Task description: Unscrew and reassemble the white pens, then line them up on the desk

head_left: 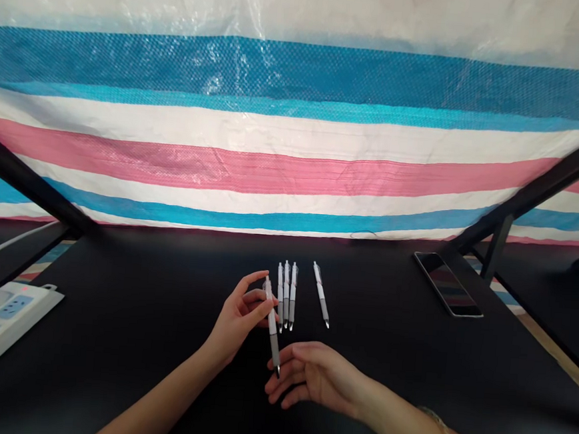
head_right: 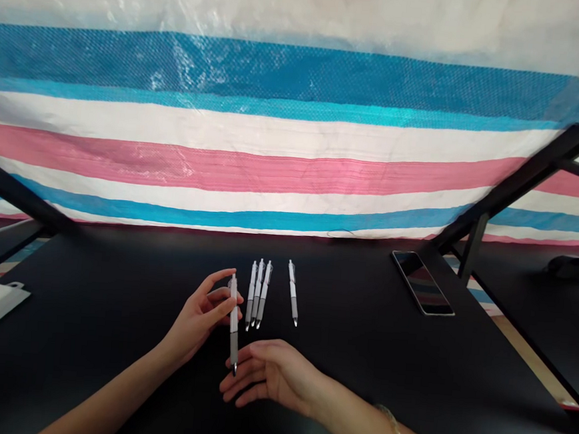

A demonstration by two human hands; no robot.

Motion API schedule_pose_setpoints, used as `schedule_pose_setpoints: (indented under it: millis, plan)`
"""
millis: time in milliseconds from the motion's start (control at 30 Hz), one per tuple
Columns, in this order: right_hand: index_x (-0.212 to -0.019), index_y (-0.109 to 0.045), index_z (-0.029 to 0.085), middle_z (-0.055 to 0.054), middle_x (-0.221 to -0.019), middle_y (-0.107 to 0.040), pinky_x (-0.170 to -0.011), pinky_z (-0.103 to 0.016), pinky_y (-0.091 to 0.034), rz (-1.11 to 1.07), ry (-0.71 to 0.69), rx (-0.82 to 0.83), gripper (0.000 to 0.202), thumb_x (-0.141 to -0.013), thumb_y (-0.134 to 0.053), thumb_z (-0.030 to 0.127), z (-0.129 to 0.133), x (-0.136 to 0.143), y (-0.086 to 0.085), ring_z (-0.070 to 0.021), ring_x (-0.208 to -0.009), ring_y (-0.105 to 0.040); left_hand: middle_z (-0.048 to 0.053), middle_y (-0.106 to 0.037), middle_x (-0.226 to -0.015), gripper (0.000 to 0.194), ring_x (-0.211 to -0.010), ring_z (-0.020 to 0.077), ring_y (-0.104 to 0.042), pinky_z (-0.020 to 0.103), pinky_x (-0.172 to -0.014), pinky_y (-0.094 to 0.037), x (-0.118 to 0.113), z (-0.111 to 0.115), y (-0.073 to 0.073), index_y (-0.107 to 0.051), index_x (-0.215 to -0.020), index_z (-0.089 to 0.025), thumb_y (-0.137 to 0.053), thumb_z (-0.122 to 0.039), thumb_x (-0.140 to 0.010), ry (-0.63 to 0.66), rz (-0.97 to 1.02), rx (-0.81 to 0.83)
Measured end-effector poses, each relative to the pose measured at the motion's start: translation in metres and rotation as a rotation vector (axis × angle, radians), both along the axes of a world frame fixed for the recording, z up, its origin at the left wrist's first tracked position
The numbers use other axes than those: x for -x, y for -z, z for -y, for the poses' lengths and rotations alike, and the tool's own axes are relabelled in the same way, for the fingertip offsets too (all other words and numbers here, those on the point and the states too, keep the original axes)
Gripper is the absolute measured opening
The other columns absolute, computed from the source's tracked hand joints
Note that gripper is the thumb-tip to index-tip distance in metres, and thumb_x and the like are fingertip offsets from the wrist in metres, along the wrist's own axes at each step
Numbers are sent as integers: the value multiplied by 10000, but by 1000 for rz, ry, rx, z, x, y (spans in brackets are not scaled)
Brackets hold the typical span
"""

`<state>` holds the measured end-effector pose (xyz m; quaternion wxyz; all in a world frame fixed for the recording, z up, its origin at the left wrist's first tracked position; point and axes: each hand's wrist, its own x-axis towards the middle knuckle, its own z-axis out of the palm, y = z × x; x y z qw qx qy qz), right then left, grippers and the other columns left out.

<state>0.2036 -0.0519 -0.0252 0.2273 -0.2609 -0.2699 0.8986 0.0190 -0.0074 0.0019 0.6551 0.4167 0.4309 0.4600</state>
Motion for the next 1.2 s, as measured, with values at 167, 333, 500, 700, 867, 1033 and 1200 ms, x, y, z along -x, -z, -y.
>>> schedule_pose_setpoints:
  millis: [167,333,500,700,867,1033,1200]
  plan:
    - [-1007,-603,75,-143,-922,-663,-776,-346,-424,3,6,6,376,-843,-448,376,0,1,0,-235,-867,-633,-7,-634,-790,411,-666,150,-648,274,-616,-529,1,-2,2,-502,-1113,-241,-684,-259,-745,-10,-10,-8]
    - [-976,-594,98,-138,-911,-671,-784,-360,-422,-8,19,16,344,-831,-474,386,0,1,1,-241,-869,-636,4,-653,-802,464,-661,143,-647,266,-624,-530,3,-3,3,-505,-1153,-244,-695,-277,-731,-37,-22,-8]
    - [-977,-593,91,-154,-912,-665,-790,-381,-418,-5,26,22,347,-832,-480,385,0,1,1,-251,-863,-639,9,-660,-784,446,-656,149,-648,266,-614,-527,3,-4,3,-518,-1131,-231,-698,-285,-727,-50,-46,-8]
    - [-1002,-608,67,-160,-920,-658,-777,-365,-423,11,16,5,372,-841,-463,369,0,1,-2,-245,-858,-637,8,-660,-794,490,-665,155,-651,279,-623,-530,2,-6,5,-495,-1169,-241,-697,-295,-726,-56,-54,-13]
    - [-1013,-614,67,-151,-924,-656,-775,-354,-428,19,9,-11,378,-833,-466,364,-1,1,-3,-239,-858,-635,13,-666,-772,409,-655,154,-648,279,-618,-527,1,-5,5,-518,-1082,-218,-701,-289,-723,-40,-55,-1]
    - [-1008,-618,75,-140,-913,-657,-777,-351,-429,25,9,-14,377,-826,-479,375,0,1,-4,-231,-849,-634,7,-663,-776,439,-658,150,-648,283,-632,-527,-1,-5,3,-505,-1120,-226,-694,-287,-729,-23,-54,-16]
    - [-1010,-616,72,-144,-906,-653,-770,-356,-430,38,16,-20,374,-827,-478,368,0,2,-4,-235,-840,-637,9,-669,-757,417,-656,164,-654,319,-643,-537,3,-13,0,-511,-1065,-207,-711,-285,-707,-54,-73,-66]
